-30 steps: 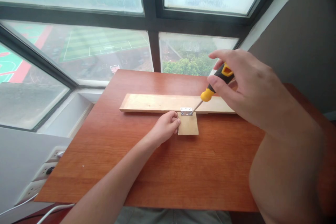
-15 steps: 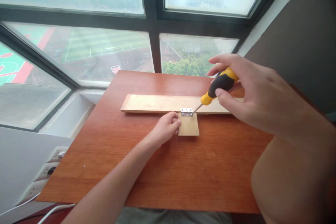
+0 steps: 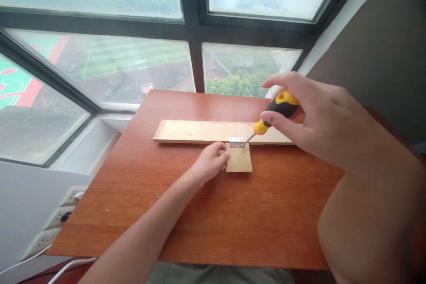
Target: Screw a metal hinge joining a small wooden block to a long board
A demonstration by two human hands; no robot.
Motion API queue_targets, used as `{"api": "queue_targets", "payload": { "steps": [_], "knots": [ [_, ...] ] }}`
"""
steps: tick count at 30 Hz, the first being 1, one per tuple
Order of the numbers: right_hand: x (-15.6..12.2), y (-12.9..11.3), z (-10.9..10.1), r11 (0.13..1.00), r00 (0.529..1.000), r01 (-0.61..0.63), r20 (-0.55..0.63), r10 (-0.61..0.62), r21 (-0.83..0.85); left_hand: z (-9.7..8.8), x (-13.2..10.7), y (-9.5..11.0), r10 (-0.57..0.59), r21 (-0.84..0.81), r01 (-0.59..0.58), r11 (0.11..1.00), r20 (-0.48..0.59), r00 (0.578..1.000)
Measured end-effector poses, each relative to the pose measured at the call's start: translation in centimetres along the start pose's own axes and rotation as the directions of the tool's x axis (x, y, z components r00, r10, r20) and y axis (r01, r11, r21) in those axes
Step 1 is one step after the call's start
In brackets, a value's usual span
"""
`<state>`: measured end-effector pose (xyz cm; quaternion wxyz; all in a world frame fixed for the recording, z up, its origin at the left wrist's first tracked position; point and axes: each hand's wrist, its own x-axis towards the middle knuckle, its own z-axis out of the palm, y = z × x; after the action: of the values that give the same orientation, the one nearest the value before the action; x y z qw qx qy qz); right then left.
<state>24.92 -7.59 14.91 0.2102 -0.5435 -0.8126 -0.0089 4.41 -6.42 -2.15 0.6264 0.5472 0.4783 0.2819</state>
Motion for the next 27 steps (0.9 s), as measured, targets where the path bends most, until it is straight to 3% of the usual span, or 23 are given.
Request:
{"api": "queue_targets", "payload": {
  "steps": [3, 5, 15, 21, 23, 27],
  "knots": [
    [0.33, -0.24, 0.13, 0.989, 0.995, -0.091, -0.056, 0.085, -0.115, 0.02, -0.08, 0.11, 0.001, -0.005, -0.001, 1.0, -0.003, 1.0],
    [0.4, -0.35, 0.08, 0.991, 0.993, -0.108, -0.052, 0.104, -0.082, 0.01, -0.09, 0.1, -0.003, -0.004, 0.003, 1.0, -0.001, 1.0],
    [-0.35, -0.35, -0.46, 0.996, 0.999, 0.048, 0.02, -0.05, 0.072, 0.03, 0.02, -0.01, -0.014, 0.003, 0.014, 1.0, -0.002, 1.0],
    [0.29, -0.23, 0.11, 0.978, 0.988, -0.152, -0.057, 0.145, -0.141, 0.07, -0.05, 0.23, -0.017, 0.001, 0.017, 1.0, -0.001, 1.0],
    [0.24, -0.14, 0.0, 0.983, 0.986, -0.163, -0.036, 0.16, -0.087, 0.1, -0.08, 0.26, -0.016, -0.001, 0.016, 1.0, -0.004, 1.0],
    [-0.11, -0.1, -0.36, 0.993, 0.999, -0.026, 0.043, 0.021, 0.114, 0.12, -0.12, 0.27, -0.019, -0.006, 0.019, 1.0, -0.006, 1.0]
  ]
}}
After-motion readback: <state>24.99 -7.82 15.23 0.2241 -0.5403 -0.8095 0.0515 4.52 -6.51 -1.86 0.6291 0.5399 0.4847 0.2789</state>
